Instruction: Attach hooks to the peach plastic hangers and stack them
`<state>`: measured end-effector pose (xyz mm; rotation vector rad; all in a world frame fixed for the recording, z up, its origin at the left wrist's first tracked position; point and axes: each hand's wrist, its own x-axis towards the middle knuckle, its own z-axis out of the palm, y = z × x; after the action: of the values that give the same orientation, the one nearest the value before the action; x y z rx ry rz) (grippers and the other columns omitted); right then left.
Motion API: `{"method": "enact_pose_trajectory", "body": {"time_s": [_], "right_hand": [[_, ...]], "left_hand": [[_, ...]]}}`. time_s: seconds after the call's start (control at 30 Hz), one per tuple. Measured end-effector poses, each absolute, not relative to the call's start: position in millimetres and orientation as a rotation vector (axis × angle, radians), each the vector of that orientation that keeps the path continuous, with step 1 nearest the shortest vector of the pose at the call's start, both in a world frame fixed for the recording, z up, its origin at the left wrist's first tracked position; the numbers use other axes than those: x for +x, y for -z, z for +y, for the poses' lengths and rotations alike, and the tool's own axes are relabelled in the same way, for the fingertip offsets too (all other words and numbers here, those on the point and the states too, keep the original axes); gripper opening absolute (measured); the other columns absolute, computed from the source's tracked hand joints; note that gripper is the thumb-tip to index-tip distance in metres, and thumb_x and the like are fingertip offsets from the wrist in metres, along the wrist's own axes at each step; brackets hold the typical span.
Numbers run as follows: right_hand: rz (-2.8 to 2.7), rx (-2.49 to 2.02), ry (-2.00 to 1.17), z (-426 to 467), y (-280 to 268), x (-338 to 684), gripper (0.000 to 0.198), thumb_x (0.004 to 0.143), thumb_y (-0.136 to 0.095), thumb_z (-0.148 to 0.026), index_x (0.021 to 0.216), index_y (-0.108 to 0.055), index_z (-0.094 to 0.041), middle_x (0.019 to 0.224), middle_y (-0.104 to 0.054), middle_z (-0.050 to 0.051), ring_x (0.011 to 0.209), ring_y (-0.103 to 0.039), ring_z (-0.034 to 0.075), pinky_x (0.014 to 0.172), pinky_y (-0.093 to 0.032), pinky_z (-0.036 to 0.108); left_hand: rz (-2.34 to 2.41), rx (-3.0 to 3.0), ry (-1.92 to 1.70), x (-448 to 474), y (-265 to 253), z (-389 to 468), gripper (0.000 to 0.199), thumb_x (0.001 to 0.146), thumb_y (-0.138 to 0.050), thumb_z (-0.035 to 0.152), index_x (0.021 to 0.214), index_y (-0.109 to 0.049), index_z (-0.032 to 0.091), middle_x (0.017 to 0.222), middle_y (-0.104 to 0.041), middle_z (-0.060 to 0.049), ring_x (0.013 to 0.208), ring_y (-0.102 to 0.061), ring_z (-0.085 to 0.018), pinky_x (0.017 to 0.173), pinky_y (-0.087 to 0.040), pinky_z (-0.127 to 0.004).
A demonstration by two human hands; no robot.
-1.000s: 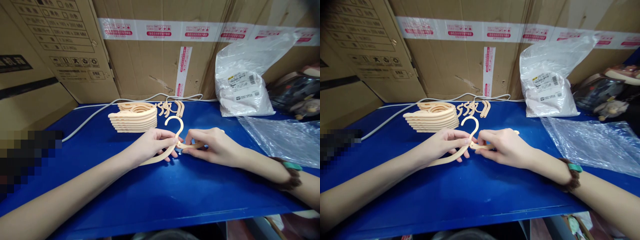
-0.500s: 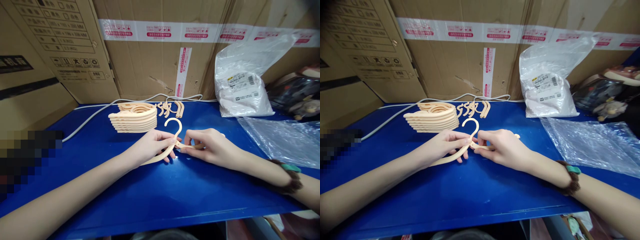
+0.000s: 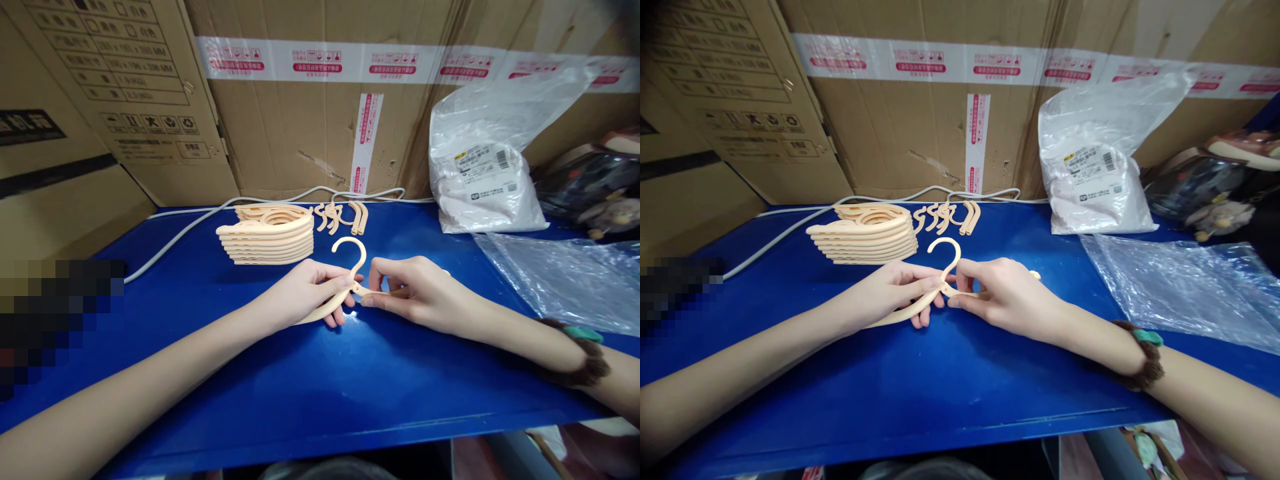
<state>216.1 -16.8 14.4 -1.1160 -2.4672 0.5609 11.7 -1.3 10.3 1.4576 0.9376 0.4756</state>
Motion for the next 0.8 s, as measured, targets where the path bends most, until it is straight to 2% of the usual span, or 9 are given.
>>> {"method": "enact_pose_trajectory", "body": {"time_s": [0.2, 0.33, 0.4, 0.5, 0.6, 0.7, 0.8], "right_hand": [[-2.427, -1.111, -0.641, -17, -16, 216, 0.019, 0.09, -0.057, -0.035, 0.08, -0.052, -0.02, 0.05, -0.043, -0.009, 0.044, -0.037, 0.007, 0.048, -0.027, 0.021], [-2.432, -1.102, -0.639, -16, -17, 217, 0.022, 0.09, -0.056, -0.039, 0.08, -0.055, -0.019, 0.058, -0.053, -0.007, 0.048, -0.043, 0.007, 0.049, -0.029, 0.021], [-2.472, -1.094, -0.6, -13, -17, 219, 0.024, 0.089, -0.057, -0.041, 0.08, -0.056, -0.019, 0.065, -0.058, -0.004, 0.052, -0.047, 0.008, 0.051, -0.031, 0.021], [-2.559, -1.108, -0.466, -8, -18, 223, 0.028, 0.085, -0.062, -0.046, 0.079, -0.058, -0.019, 0.066, -0.062, -0.003, 0.056, -0.053, 0.011, 0.054, -0.032, 0.023], [-2.598, -1.101, -0.229, -3, -19, 227, 0.038, 0.079, -0.065, -0.057, 0.075, -0.058, -0.019, 0.063, -0.062, -0.003, 0.058, -0.055, 0.013, 0.063, -0.035, 0.027], [-2.629, -1.039, -0.008, 1, -21, 229, 0.046, 0.079, -0.06, -0.063, 0.074, -0.059, -0.018, 0.067, -0.062, 0.0, 0.066, -0.055, 0.016, 0.076, -0.037, 0.033], [-2.627, -1.004, 0.168, 3, -22, 230, 0.049, 0.081, -0.055, -0.066, 0.079, -0.062, -0.018, 0.081, -0.064, 0.005, 0.08, -0.056, 0.02, 0.089, -0.035, 0.04]], "left_hand": [[0.911, 1.555, -0.458, 10, -7, -1, 0.029, 0.094, -0.045, 0.025, 0.077, -0.062, 0.01, 0.056, -0.061, 0.001, 0.045, -0.058, -0.008, 0.048, -0.045, -0.016], [0.916, 1.657, -0.433, 8, -8, -2, 0.029, 0.094, -0.042, 0.027, 0.079, -0.06, 0.012, 0.061, -0.061, 0.002, 0.045, -0.056, -0.007, 0.045, -0.043, -0.017], [0.931, 1.789, -0.414, 7, -9, -5, 0.031, 0.095, -0.041, 0.031, 0.077, -0.059, 0.014, 0.057, -0.058, 0.003, 0.044, -0.053, -0.008, 0.045, -0.041, -0.017], [0.993, 2.085, -0.377, 6, -13, -11, 0.035, 0.097, -0.038, 0.034, 0.073, -0.058, 0.016, 0.051, -0.053, 0.004, 0.046, -0.049, -0.008, 0.049, -0.036, -0.019], [1.076, 2.387, -0.351, 5, -15, -16, 0.035, 0.098, -0.035, 0.032, 0.073, -0.056, 0.018, 0.06, -0.056, 0.003, 0.053, -0.051, -0.01, 0.054, -0.034, -0.022], [1.114, 2.598, -0.261, 5, -16, -18, 0.027, 0.097, -0.039, 0.036, 0.082, -0.054, 0.019, 0.068, -0.06, 0.001, 0.057, -0.054, -0.014, 0.053, -0.031, -0.024], [1.147, 2.745, -0.142, 5, -16, -18, 0.026, 0.097, -0.039, 0.041, 0.094, -0.053, 0.019, 0.07, -0.063, -0.001, 0.059, -0.059, -0.019, 0.05, -0.029, -0.025]]}}
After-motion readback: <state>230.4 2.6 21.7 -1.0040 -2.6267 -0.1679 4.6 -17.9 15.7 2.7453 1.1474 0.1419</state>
